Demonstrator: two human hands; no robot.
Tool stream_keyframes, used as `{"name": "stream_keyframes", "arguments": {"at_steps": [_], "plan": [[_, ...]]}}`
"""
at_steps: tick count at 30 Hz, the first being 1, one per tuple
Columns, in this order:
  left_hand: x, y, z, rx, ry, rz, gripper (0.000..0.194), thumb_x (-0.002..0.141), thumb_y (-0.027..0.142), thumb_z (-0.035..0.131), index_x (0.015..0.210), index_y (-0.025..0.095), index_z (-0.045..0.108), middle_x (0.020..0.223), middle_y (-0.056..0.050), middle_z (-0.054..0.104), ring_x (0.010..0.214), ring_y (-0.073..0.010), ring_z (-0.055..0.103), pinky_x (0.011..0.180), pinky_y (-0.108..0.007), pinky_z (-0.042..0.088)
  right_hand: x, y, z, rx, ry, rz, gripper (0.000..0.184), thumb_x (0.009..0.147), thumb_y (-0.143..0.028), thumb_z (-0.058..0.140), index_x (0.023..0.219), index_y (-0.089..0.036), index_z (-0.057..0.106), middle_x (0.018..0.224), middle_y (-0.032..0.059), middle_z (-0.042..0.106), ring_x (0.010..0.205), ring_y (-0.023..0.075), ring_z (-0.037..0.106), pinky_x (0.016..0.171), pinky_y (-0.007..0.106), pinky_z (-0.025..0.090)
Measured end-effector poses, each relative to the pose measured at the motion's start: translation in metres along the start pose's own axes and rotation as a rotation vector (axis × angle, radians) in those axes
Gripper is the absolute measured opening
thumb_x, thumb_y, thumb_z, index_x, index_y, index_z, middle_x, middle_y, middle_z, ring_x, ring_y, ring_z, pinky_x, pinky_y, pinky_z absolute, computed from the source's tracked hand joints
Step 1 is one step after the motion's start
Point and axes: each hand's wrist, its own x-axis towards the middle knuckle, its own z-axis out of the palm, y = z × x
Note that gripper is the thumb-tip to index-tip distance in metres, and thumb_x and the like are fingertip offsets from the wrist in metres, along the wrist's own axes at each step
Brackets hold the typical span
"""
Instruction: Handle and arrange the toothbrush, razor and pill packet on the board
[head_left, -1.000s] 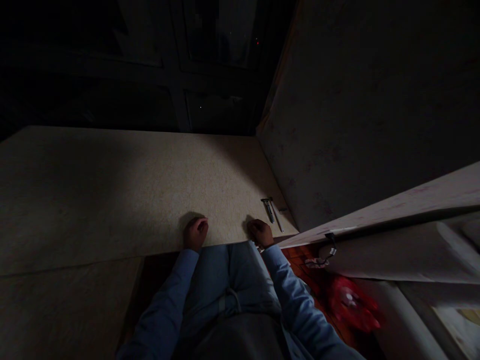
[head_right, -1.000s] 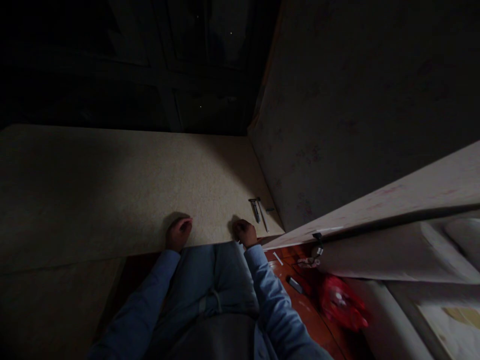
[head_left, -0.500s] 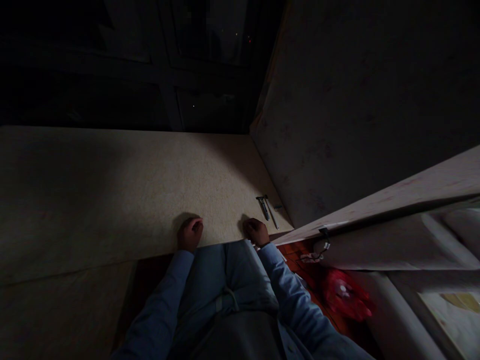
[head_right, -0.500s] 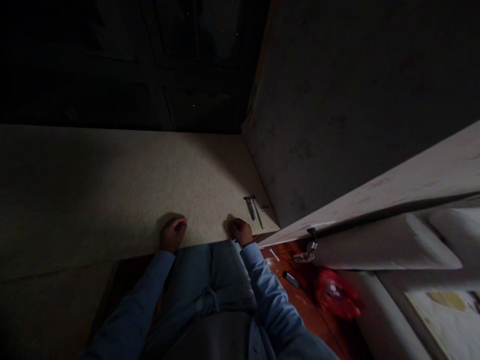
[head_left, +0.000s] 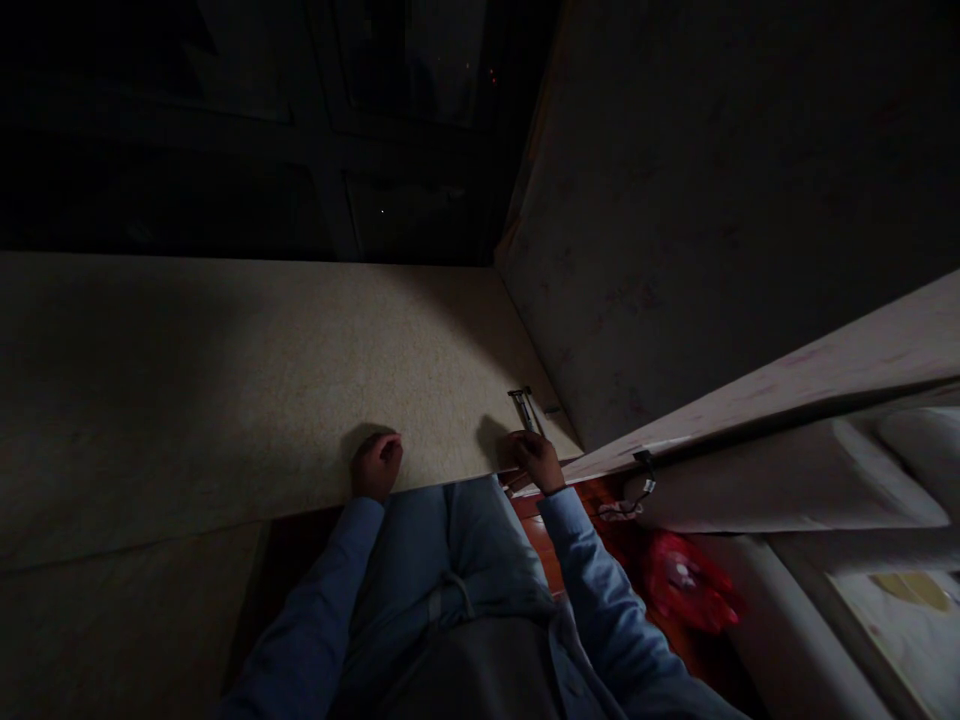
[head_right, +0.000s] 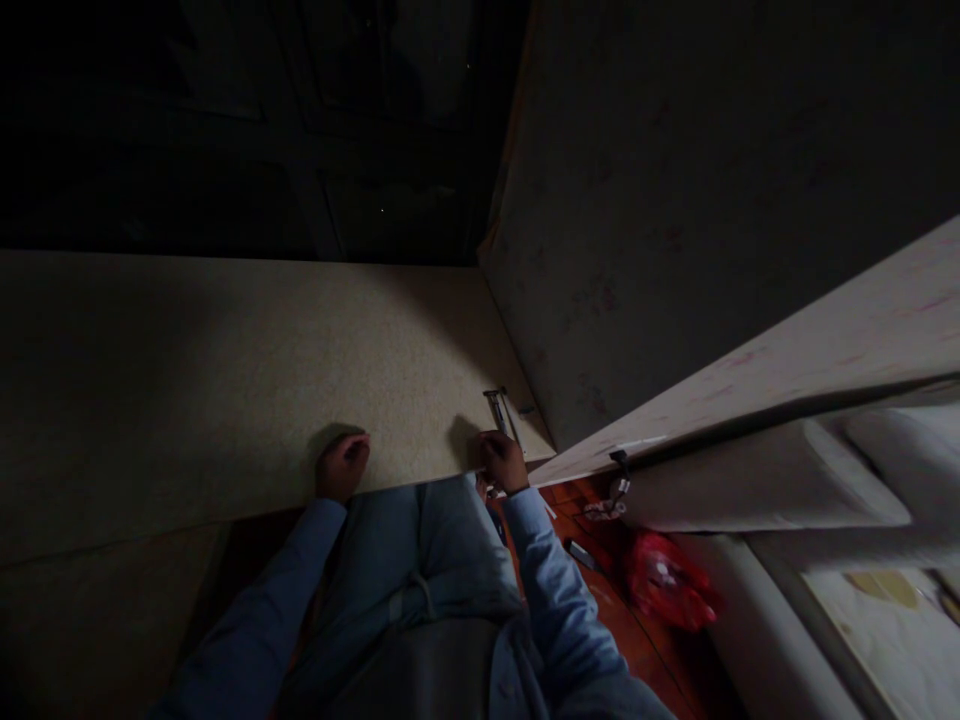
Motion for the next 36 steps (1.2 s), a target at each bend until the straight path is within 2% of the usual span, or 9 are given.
{"name": "stream_keyframes", "arguments": {"at_steps": [5, 9, 12, 18, 28, 33, 36], "plan": [[0.001, 0.002, -0.001, -0.009, -0.005, 0.006, 0.023, 0.081, 0.035, 0.053, 0.084, 0.021, 0.071, 0.084, -0.008, 0.075, 0.076, -0.0224, 0.069, 0.074, -0.035, 0.057, 0.009, 0.016, -0.046, -0.134, 0.15, 0.042, 0.032, 0.082, -0.033, 0.056, 0.102, -0.016, 0.074, 0.099, 0.013, 0.077, 0.087, 0.0254, 0.071, 0.076, 0.033, 0.054], [0.001, 0.001, -0.001, -0.008, -0.006, 0.005, 0.021, 0.081, 0.033, 0.054, 0.084, 0.021, 0.071, 0.085, -0.008, 0.075, 0.077, -0.0221, 0.069, 0.075, -0.034, 0.057, 0.018, 0.026, -0.057, -0.257, 0.176, 0.113, 0.019, 0.078, -0.026, 0.062, 0.089, -0.019, 0.076, 0.091, 0.0116, 0.077, 0.079, 0.0246, 0.071, 0.07, 0.031, 0.05], [0.001, 0.0, -0.001, -0.004, -0.008, 0.001, 0.021, 0.081, 0.032, 0.054, 0.085, 0.021, 0.072, 0.086, -0.008, 0.075, 0.076, -0.0218, 0.069, 0.074, -0.034, 0.057, 0.023, 0.03, -0.055, -0.323, 0.171, 0.138, 0.01, 0.075, -0.022, 0.066, 0.078, -0.021, 0.075, 0.087, 0.0117, 0.078, 0.081, 0.0255, 0.071, 0.068, 0.029, 0.047], [0.001, 0.0, -0.002, 0.003, -0.01, 0.005, 0.023, 0.081, 0.032, 0.053, 0.085, 0.02, 0.072, 0.087, -0.007, 0.076, 0.078, -0.0217, 0.07, 0.075, -0.034, 0.057, 0.025, 0.034, -0.049, -0.339, 0.185, 0.156, 0.01, 0.075, -0.026, 0.069, 0.077, -0.021, 0.076, 0.085, 0.0106, 0.079, 0.083, 0.0263, 0.073, 0.067, 0.028, 0.048], [0.0, 0.001, -0.001, 0.013, -0.002, 0.016, 0.018, 0.081, 0.029, 0.056, 0.084, 0.021, 0.072, 0.084, -0.006, 0.075, 0.078, -0.0209, 0.069, 0.076, -0.033, 0.057, 0.006, 0.037, -0.042, -0.114, 0.298, 0.186, 0.037, 0.071, -0.054, 0.067, 0.081, -0.02, 0.079, 0.083, 0.0118, 0.08, 0.085, 0.0312, 0.075, 0.073, 0.037, 0.054], [-0.001, 0.004, -0.003, -0.004, 0.003, 0.033, 0.017, 0.081, 0.027, 0.056, 0.083, 0.021, 0.072, 0.082, -0.006, 0.074, 0.076, -0.0203, 0.068, 0.076, -0.032, 0.056, -0.009, 0.019, -0.032, 0.054, 0.295, 0.169, 0.057, 0.065, -0.066, 0.066, 0.085, -0.014, 0.078, 0.082, 0.0162, 0.079, 0.077, 0.0316, 0.073, 0.066, 0.039, 0.055], [-0.001, 0.005, -0.004, -0.026, 0.008, 0.031, 0.016, 0.08, 0.026, 0.058, 0.082, 0.022, 0.073, 0.081, -0.006, 0.074, 0.076, -0.0202, 0.068, 0.076, -0.032, 0.056, -0.018, -0.001, -0.014, 0.148, 0.249, 0.142, 0.062, 0.066, -0.066, 0.069, 0.092, -0.012, 0.078, 0.083, 0.0158, 0.079, 0.069, 0.0277, 0.071, 0.06, 0.036, 0.054]]}}
